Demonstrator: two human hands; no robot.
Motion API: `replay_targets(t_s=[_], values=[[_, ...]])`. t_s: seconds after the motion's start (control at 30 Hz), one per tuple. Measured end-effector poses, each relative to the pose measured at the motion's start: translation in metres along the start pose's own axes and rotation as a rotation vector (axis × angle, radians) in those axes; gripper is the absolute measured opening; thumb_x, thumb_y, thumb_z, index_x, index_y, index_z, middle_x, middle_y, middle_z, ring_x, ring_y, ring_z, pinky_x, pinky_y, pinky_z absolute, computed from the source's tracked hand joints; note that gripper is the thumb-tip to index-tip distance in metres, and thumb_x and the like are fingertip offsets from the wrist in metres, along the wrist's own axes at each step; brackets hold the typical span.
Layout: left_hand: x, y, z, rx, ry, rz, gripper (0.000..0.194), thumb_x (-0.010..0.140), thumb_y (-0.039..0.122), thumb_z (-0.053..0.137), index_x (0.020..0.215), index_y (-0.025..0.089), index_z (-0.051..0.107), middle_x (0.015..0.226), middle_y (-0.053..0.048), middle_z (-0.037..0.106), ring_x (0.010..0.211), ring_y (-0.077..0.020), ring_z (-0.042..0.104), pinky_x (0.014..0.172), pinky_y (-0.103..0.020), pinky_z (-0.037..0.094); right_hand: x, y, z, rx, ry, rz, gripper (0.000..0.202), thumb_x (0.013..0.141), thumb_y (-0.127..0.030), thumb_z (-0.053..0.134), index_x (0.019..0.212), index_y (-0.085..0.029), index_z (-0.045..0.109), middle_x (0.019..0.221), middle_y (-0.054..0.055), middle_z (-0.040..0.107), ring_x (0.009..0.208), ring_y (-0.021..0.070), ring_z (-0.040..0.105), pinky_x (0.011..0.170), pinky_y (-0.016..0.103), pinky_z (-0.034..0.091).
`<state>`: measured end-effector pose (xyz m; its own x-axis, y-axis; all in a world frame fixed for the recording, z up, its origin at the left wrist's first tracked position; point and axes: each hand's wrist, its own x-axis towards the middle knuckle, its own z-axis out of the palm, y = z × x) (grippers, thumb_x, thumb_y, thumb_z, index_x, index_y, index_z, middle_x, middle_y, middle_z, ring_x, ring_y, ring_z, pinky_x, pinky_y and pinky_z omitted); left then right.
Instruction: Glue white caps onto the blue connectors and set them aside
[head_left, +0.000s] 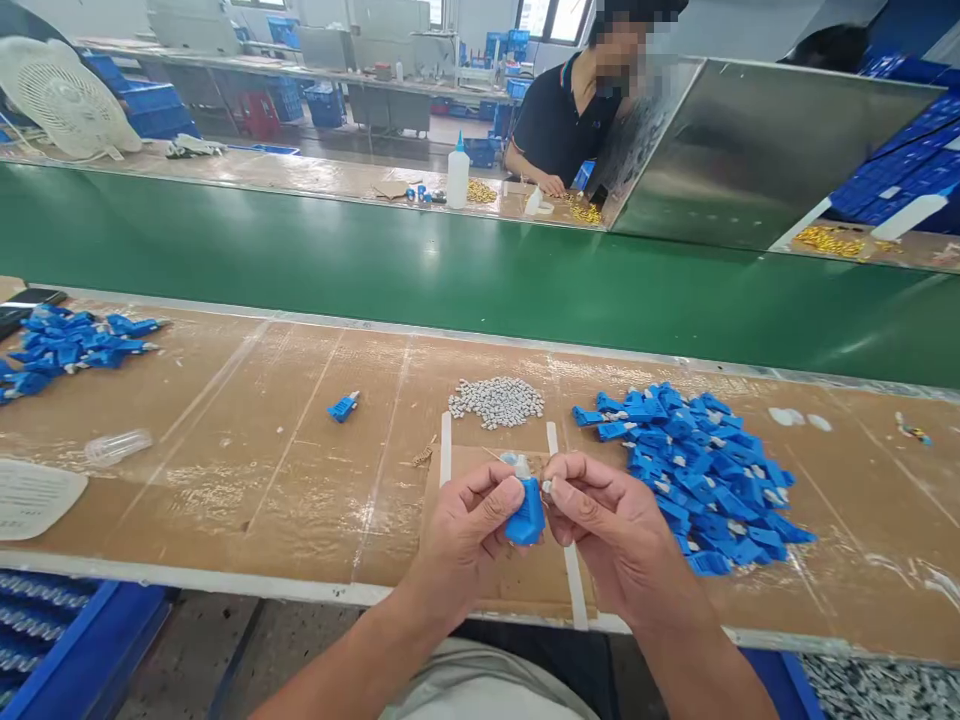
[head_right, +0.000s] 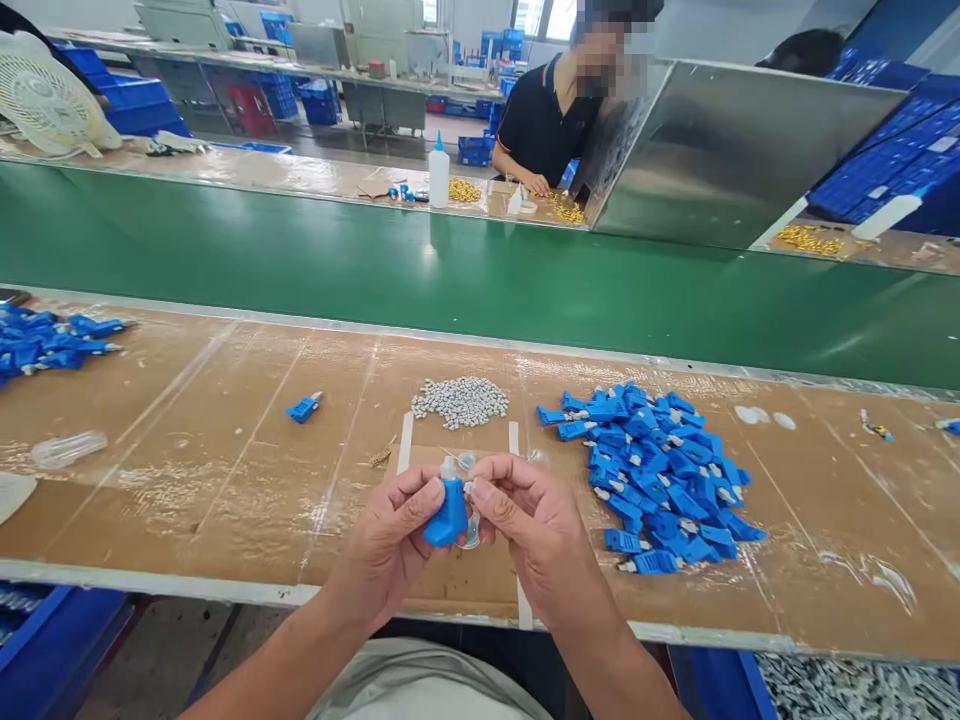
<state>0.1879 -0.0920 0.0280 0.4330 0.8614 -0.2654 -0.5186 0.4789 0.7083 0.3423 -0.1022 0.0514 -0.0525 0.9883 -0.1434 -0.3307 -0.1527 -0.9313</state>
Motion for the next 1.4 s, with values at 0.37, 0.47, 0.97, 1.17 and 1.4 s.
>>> replay_targets(t_s=[0.37, 0.47, 0.97, 1.17, 1.4], values=[[0.001, -0.001, -0.002, 0.019, 0.019, 0.021, 0.030, 0.083, 0.041, 0.077, 0.086, 0.012, 0.068, 0.067, -0.001, 0.060, 0.058, -0.0088, 0.053, 0.056, -0.021, 0.042, -0.004, 0.018, -0.009, -0.156, 0.006, -0.081, 0.015, 0.092, -0.035, 0.070, 0.088, -0.020, 0.071, 0.079, -0.001, 0.061, 0.065, 0.0107, 0.055, 0.059, 0.021, 0.049], [0.003, -0.003, -0.004, 0.021, 0.020, 0.032, 0.029, 0.083, 0.040, 0.077, 0.087, 0.013, 0.069, 0.068, -0.001, 0.060, 0.059, -0.0086, 0.052, 0.057, -0.021, 0.041, -0.005, 0.016, -0.006, -0.212, 0.010, -0.107, 0.016, 0.093, -0.035, 0.068, 0.088, -0.020, 0.070, 0.078, -0.001, 0.061, 0.065, 0.0111, 0.056, 0.058, 0.022, 0.050], [0.009, -0.004, -0.017, 0.269, -0.058, 0.172, 0.025, 0.091, 0.039, 0.068, 0.090, 0.013, 0.068, 0.070, -0.001, 0.060, 0.063, -0.0106, 0.053, 0.060, -0.023, 0.043, 0.001, 0.025, -0.011, -0.083, 0.035, 0.026, 0.022, 0.082, -0.036, 0.081, 0.078, -0.018, 0.071, 0.070, 0.001, 0.067, 0.061, 0.0116, 0.062, 0.055, 0.020, 0.053], [0.008, 0.000, -0.019, 0.310, -0.111, 0.176, 0.025, 0.092, 0.037, 0.066, 0.090, 0.012, 0.068, 0.070, -0.002, 0.061, 0.063, -0.0104, 0.054, 0.061, -0.023, 0.044, 0.005, 0.023, -0.012, 0.114, -0.035, 0.173, 0.027, 0.073, -0.034, 0.088, 0.068, -0.016, 0.069, 0.065, 0.000, 0.064, 0.056, 0.0082, 0.058, 0.044, 0.013, 0.046], [0.002, 0.009, -0.020, 0.305, -0.106, 0.204, 0.022, 0.090, 0.035, 0.069, 0.086, 0.013, 0.069, 0.069, -0.001, 0.061, 0.059, -0.0095, 0.054, 0.057, -0.021, 0.044, 0.010, 0.029, -0.007, 0.129, -0.056, 0.260, 0.030, 0.070, -0.036, 0.090, 0.068, -0.016, 0.068, 0.065, -0.001, 0.060, 0.058, 0.0084, 0.055, 0.045, 0.013, 0.046]])
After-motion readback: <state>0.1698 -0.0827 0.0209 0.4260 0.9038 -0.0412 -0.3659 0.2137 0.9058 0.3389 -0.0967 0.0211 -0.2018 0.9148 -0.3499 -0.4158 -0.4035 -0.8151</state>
